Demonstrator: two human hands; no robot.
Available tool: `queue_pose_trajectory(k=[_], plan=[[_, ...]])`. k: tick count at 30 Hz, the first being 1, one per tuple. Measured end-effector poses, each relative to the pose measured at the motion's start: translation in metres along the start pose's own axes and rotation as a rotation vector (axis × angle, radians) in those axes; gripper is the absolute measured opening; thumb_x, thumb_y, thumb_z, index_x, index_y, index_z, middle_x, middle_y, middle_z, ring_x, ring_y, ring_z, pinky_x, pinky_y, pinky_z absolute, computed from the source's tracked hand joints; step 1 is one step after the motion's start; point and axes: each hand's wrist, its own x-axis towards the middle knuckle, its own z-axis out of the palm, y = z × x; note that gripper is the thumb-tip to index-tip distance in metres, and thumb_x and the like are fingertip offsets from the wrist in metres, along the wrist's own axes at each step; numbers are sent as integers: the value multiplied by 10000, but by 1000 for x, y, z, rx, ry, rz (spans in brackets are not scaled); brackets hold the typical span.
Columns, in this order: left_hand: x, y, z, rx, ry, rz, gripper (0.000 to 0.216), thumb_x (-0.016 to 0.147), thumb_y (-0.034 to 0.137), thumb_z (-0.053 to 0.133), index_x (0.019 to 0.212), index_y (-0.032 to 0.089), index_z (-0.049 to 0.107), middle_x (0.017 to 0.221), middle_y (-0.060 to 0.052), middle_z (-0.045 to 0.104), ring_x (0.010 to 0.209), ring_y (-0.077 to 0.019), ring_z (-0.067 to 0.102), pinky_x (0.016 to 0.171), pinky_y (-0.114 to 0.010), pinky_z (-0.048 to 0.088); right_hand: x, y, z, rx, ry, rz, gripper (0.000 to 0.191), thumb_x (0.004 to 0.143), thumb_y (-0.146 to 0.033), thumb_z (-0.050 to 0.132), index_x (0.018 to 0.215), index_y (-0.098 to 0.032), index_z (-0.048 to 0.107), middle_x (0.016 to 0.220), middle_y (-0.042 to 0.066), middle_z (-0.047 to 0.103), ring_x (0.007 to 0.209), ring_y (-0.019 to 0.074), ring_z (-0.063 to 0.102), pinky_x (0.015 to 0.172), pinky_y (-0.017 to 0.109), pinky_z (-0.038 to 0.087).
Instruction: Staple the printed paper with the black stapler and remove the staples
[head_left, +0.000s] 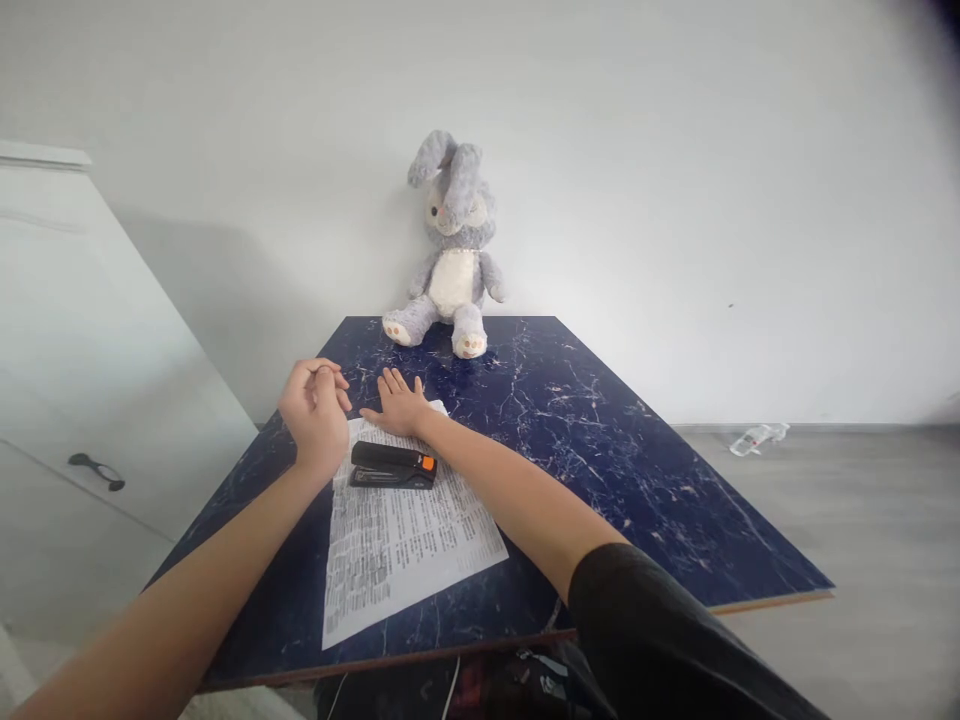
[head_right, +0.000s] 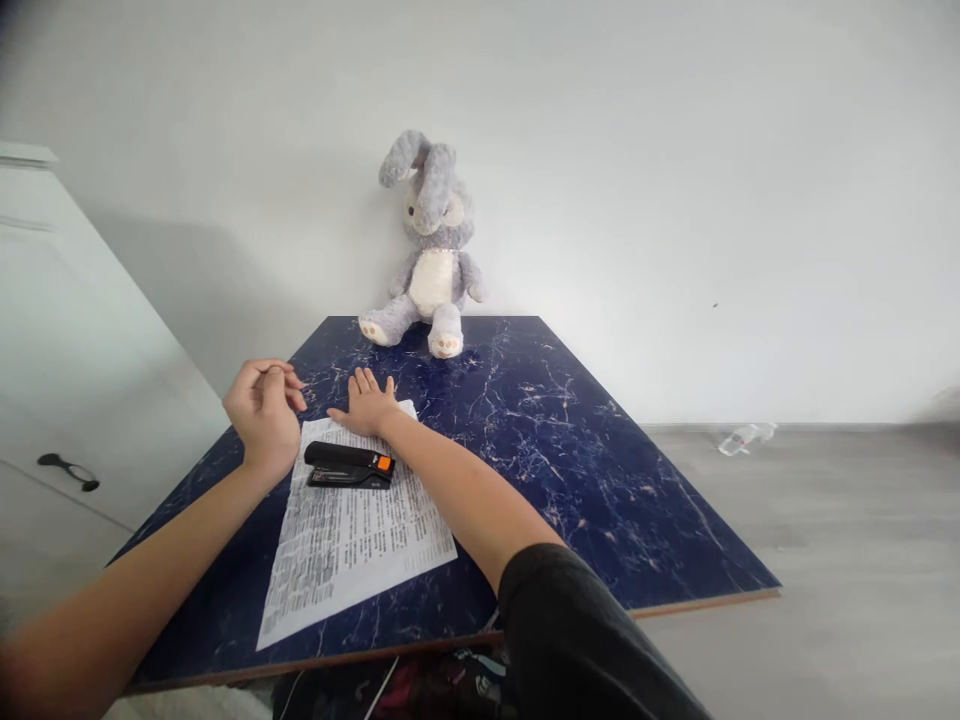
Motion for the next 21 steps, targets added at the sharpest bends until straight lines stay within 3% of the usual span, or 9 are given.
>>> queue_pose_trajectory(k=[5, 10, 14, 18, 21], plan=[[-4, -7, 0, 26, -67, -44, 157, 983, 216, 516, 863, 200, 615, 696, 26, 570, 469, -90, 513, 468, -220, 405, -27, 27, -10, -23, 20, 14, 921, 1036, -688, 309, 1691, -53, 178, 1774, 158, 25, 1660, 310, -26, 1287, 684, 21], [-21, -11, 9, 62, -302, -122, 155, 967, 216, 539, 852, 206, 641, 661, 27, 586, 482, -107, 542, 484, -231, 425, -67, 75, -29, -44, 49, 19, 953, 1023, -734, 321, 1689, -60, 215, 1772, 178, 99, 1659, 323, 19, 1312, 600, 63], [-30, -14, 13, 104, -448, -141, 166, 972, 229, 537, 842, 212, 639, 661, 28, 605, 491, -116, 570, 513, -240, 443, -98, 108, -44, -76, 63, 115, 951, 1028, -709, 331, 1680, -25, 224, 1765, 197, 128, 1656, 335, 44, 1320, 556, 60], [-36, -15, 15, 165, -649, -136, 182, 994, 274, 531, 860, 224, 645, 668, 24, 632, 557, -151, 623, 584, -268, 472, -113, 117, -46, -83, 73, 165, 893, 1048, -652, 339, 1669, -17, 247, 1762, 203, 151, 1655, 332, 63, 1323, 525, 57], [-41, -16, 19, 274, -820, -46, 201, 1011, 302, 517, 884, 233, 657, 729, 10, 679, 615, -174, 627, 647, -304, 481, -113, 114, -45, -65, 127, 165, 810, 1050, -600, 410, 1636, -45, 338, 1747, 203, 226, 1645, 338, 114, 1313, 540, 89]])
